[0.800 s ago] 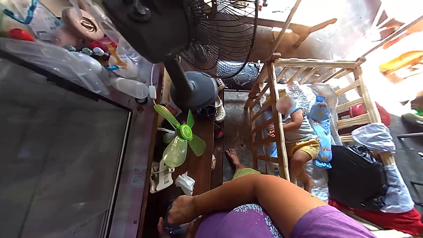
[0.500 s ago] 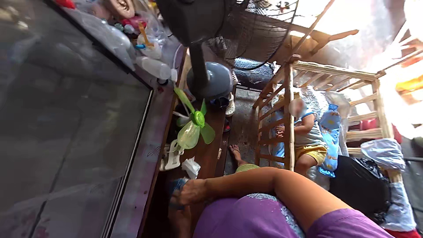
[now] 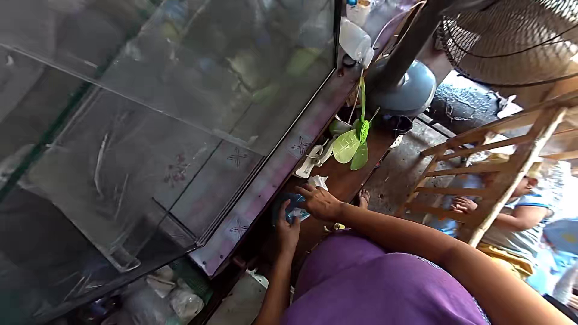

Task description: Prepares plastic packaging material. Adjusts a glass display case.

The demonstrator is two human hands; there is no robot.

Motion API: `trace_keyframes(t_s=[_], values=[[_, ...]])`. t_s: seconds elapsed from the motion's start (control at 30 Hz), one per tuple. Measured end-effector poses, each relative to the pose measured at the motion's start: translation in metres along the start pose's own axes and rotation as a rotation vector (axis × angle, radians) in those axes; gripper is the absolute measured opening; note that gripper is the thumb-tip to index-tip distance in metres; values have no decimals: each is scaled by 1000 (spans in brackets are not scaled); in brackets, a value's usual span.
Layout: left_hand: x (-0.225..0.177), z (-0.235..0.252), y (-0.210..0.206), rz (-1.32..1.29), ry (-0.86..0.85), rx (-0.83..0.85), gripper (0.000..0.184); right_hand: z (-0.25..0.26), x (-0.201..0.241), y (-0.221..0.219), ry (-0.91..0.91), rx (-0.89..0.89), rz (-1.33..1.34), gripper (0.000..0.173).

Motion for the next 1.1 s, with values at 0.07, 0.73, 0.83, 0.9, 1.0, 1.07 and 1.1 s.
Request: trace_keyframes(t_s=[0.07, 0.73, 0.83, 0.9, 1.0, 1.07, 1.1], values=[[-2, -3, -1, 3, 35, 12, 58, 5, -2, -8, -58, 115, -27, 31], [-31, -27, 6, 16, -221, -229, 38, -9, 5, -26, -117, 346, -139, 28], [-32, -33, 5, 59, -303, -199, 24, -10, 4, -23, -44, 239, -147, 25], [-32, -34, 4, 166, -277, -184, 25, -10, 5, -21, 3, 148, -140, 25], [-29, -33, -2, 313, -162, -75, 36, -9, 6, -19, 32, 22, -112, 23], [-28, -33, -8, 350, -159, -50, 53, -9, 8, -16, 51, -60, -78, 19], [-27, -33, -10, 356, -169, -52, 56, -10, 8, -13, 56, -82, -51, 19]])
Point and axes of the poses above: each hand's wrist, its own z-axis towards the middle knuckle, its own y-axis out of the back of the hand, x = y × z, the point moved 5 cm from there along z, towards the middle knuckle, and after that the axes turned 14 degrees about -x, right-handed, at the moved point
